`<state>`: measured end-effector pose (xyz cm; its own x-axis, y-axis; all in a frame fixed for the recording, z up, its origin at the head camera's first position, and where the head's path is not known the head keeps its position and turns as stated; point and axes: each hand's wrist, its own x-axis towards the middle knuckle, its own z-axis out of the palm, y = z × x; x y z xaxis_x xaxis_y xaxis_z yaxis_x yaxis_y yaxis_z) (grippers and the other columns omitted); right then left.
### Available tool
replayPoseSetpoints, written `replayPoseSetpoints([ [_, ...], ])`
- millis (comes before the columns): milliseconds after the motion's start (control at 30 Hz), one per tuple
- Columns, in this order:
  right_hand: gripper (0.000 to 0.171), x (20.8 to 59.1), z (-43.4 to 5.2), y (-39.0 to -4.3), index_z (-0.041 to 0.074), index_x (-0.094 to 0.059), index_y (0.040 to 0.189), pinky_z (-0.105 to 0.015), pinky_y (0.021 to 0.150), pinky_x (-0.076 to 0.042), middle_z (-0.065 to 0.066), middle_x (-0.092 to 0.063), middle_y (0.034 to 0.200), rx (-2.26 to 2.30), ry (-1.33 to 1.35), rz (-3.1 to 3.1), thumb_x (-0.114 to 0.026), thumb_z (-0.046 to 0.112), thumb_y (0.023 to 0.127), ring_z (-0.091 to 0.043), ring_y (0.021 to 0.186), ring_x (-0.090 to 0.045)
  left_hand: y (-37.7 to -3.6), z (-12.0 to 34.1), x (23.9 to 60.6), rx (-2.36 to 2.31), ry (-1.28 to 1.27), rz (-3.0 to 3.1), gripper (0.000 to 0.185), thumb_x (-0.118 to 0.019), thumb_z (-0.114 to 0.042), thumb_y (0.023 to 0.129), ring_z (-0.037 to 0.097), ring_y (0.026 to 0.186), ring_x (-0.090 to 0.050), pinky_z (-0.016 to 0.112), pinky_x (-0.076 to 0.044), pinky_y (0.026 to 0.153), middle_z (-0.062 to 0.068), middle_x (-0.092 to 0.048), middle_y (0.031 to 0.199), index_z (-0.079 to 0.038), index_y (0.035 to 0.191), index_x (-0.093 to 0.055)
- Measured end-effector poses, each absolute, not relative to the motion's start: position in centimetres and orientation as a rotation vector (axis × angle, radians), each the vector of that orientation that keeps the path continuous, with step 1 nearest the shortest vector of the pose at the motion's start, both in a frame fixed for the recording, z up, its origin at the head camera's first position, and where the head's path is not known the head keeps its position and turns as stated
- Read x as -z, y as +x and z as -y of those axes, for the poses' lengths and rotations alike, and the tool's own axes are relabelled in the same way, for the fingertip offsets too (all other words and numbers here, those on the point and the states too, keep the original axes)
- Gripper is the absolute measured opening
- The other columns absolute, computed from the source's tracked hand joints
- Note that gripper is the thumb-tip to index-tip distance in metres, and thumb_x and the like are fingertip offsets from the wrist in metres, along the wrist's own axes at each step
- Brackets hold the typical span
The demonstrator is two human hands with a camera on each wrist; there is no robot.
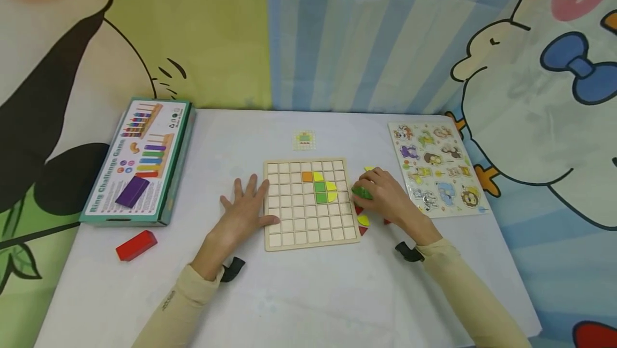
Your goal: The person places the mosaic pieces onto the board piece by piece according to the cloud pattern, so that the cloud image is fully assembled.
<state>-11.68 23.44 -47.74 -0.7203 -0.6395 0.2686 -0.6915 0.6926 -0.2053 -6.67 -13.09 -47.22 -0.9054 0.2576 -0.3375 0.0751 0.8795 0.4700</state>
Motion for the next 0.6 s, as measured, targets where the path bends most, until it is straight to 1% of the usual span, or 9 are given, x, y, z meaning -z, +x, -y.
replayPoseSetpoints([
  [100, 0.025, 48.0, -24.5, -11.3, 0.006, -0.077, 0.096, -0.042, 0.082, -0.052, -0.008, -0.07, 0.1, -0.411, 1.056, 2.734, -0.086, 0.024, 0.081, -0.026, 0.095, -0.06, -6.6, 13.2, 47.2, -0.642, 0.245, -2.656, 0.101, -0.076, -0.044, 0.088, 0.063, 0.148, 0.004, 0.089, -0.009, 0.101, 0.03, -0.005, 0.167, -0.005, 0.162, -0.02],
  [200, 0.027, 48.2, -25.3, -11.0, 0.006, -0.077, 0.097, -0.042, 0.083, -0.053, -0.009, -0.07, 0.102, -0.416, 1.036, 2.744, -0.086, 0.027, 0.081, -0.026, 0.096, -0.06, -6.7, 13.2, 47.1, -0.648, 0.241, -2.662, 0.1, -0.076, -0.043, 0.088, 0.063, 0.148, 0.004, 0.089, -0.008, 0.101, 0.03, -0.005, 0.167, -0.005, 0.162, -0.02],
  [333, 0.028, 48.7, -26.3, -10.9, 0.006, -0.077, 0.099, -0.043, 0.083, -0.053, -0.011, -0.07, 0.103, -0.435, 1.01, 2.754, -0.086, 0.025, 0.081, -0.027, 0.096, -0.06, -6.7, 13.3, 47.2, -0.658, 0.243, -2.67, 0.1, -0.077, -0.043, 0.088, 0.064, 0.148, 0.003, 0.09, -0.008, 0.1, 0.031, -0.006, 0.167, -0.004, 0.161, -0.021],
  [600, 0.028, 49.3, -27.1, -11.0, 0.006, -0.078, 0.101, -0.044, 0.084, -0.053, -0.012, -0.071, 0.104, -0.424, 0.912, 2.845, -0.084, 0.026, 0.084, -0.028, 0.097, -0.061, -6.5, 13.2, 47.1, -0.666, 0.249, -2.654, 0.1, -0.076, -0.043, 0.088, 0.063, 0.148, 0.004, 0.089, -0.008, 0.101, 0.03, -0.005, 0.167, -0.005, 0.162, -0.02],
])
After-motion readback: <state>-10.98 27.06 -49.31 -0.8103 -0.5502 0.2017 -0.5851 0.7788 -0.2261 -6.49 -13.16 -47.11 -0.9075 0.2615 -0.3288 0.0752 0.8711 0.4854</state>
